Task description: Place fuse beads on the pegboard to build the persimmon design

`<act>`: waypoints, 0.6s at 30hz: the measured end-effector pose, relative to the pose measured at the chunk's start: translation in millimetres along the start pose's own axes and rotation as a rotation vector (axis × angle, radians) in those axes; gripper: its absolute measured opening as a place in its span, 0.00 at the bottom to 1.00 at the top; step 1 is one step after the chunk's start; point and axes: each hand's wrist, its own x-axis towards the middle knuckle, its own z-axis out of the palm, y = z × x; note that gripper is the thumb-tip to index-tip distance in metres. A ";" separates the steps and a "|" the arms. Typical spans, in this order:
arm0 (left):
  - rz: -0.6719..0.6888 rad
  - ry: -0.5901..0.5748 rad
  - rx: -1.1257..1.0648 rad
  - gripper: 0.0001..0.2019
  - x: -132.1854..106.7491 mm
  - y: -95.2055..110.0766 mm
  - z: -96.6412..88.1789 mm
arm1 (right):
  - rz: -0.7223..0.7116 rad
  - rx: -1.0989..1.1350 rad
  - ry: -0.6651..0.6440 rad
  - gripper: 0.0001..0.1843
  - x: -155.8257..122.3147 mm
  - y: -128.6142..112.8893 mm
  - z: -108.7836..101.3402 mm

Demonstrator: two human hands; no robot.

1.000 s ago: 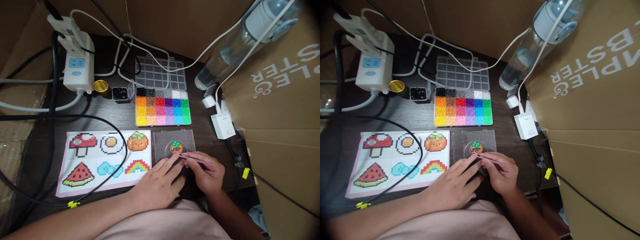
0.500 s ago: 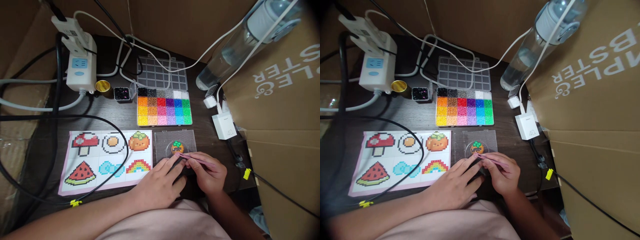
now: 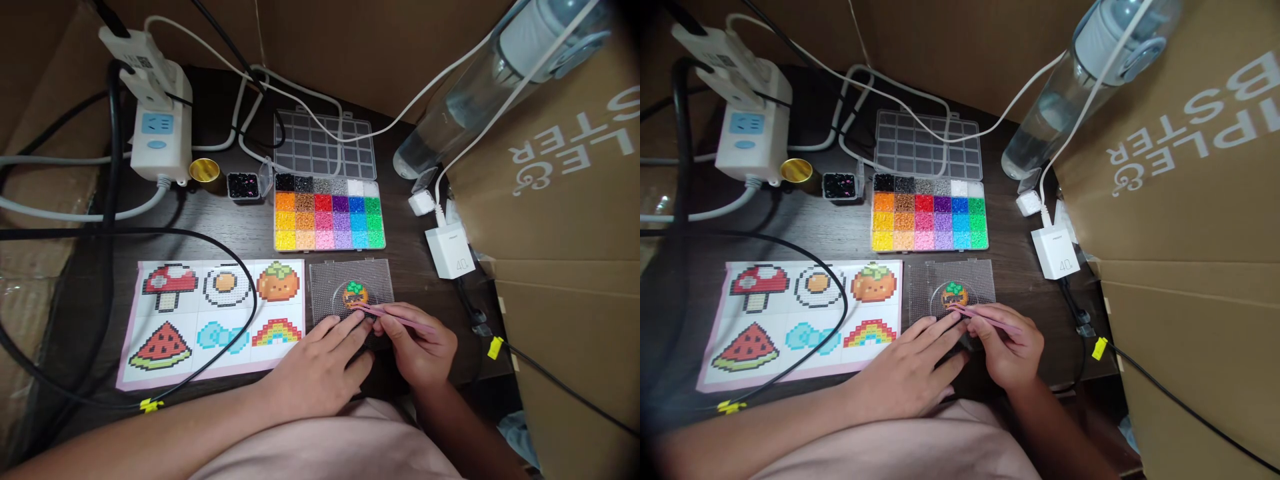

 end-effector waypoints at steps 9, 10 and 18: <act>0.006 -0.006 0.028 0.15 -0.3 -0.2 1.2 | 0.029 -0.008 0.013 0.11 1.9 -0.5 2.2; 0.005 -0.011 0.029 0.15 -0.2 -0.2 1.2 | 0.028 -0.011 0.011 0.11 2.0 -0.7 2.3; 0.011 -0.011 0.026 0.14 -0.6 -0.4 -0.6 | 0.062 -0.003 0.014 0.08 0.2 0.7 1.1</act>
